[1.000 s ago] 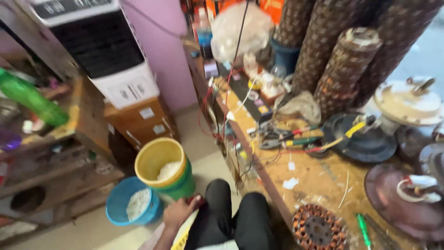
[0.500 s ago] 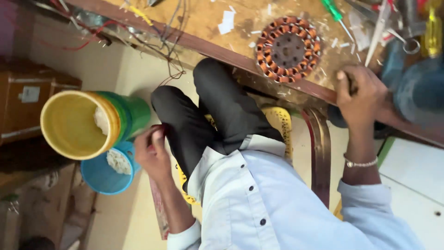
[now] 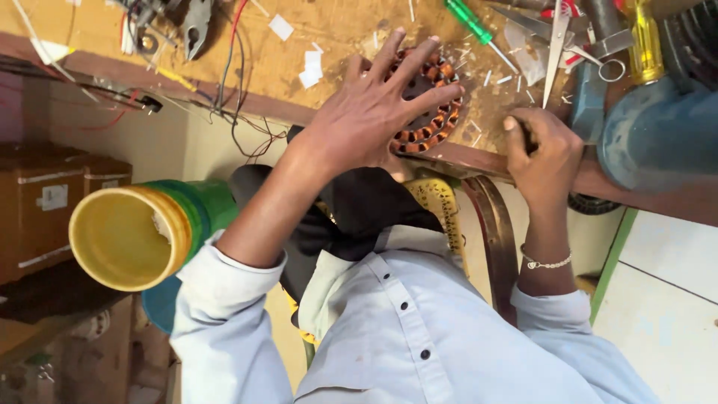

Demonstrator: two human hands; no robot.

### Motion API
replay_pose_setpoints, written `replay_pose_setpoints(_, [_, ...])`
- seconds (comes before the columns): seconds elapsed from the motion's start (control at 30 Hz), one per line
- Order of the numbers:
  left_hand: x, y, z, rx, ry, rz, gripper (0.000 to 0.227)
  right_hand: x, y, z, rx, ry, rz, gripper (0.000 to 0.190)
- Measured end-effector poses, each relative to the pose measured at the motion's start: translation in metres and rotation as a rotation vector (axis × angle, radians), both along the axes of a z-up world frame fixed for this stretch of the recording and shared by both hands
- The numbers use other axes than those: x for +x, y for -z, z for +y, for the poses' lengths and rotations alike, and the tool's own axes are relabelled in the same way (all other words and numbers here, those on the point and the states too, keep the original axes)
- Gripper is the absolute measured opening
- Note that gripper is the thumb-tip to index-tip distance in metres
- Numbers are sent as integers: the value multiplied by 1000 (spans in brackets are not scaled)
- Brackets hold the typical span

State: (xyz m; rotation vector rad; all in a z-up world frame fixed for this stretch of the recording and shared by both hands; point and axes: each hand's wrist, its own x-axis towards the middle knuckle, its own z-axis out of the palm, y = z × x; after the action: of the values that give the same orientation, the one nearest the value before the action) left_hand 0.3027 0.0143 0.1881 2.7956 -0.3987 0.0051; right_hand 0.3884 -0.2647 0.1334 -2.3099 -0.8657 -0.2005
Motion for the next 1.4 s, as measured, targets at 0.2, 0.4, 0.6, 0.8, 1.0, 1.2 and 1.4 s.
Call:
replay_pose_setpoints(0.2, [24, 10, 5, 99, 39, 152, 132, 5, -7, 3, -17, 15, 84, 6])
replay_pose_setpoints(0.4, [-4, 3, -23, -51, -368, 132, 124, 9, -3, 0, -5, 23, 135, 7])
replay_pose_setpoints(0.6, [-25, -25, -20, -120, -439, -131, 114, 5, -15, -2, 294, 3, 279, 6])
replay_pose_setpoints(0.8, [-71, -50, 3, -467, -681, -256, 58, 10, -51, 38, 58, -165, 200, 23])
replay_pose_setpoints(1.0, [-97, -32, 7, -822, -647, -243, 30, 32, -64, 66, -266, -271, 348, 41])
replay_pose_setpoints(1.2, [-109, -13, 4, -863, -677, -134, 30, 44, -45, 51, -291, -269, 549, 18])
replay_pose_setpoints(1.4, [-93, 1, -12, -731, -591, -205, 29, 52, -35, 41, -301, -277, 680, 14])
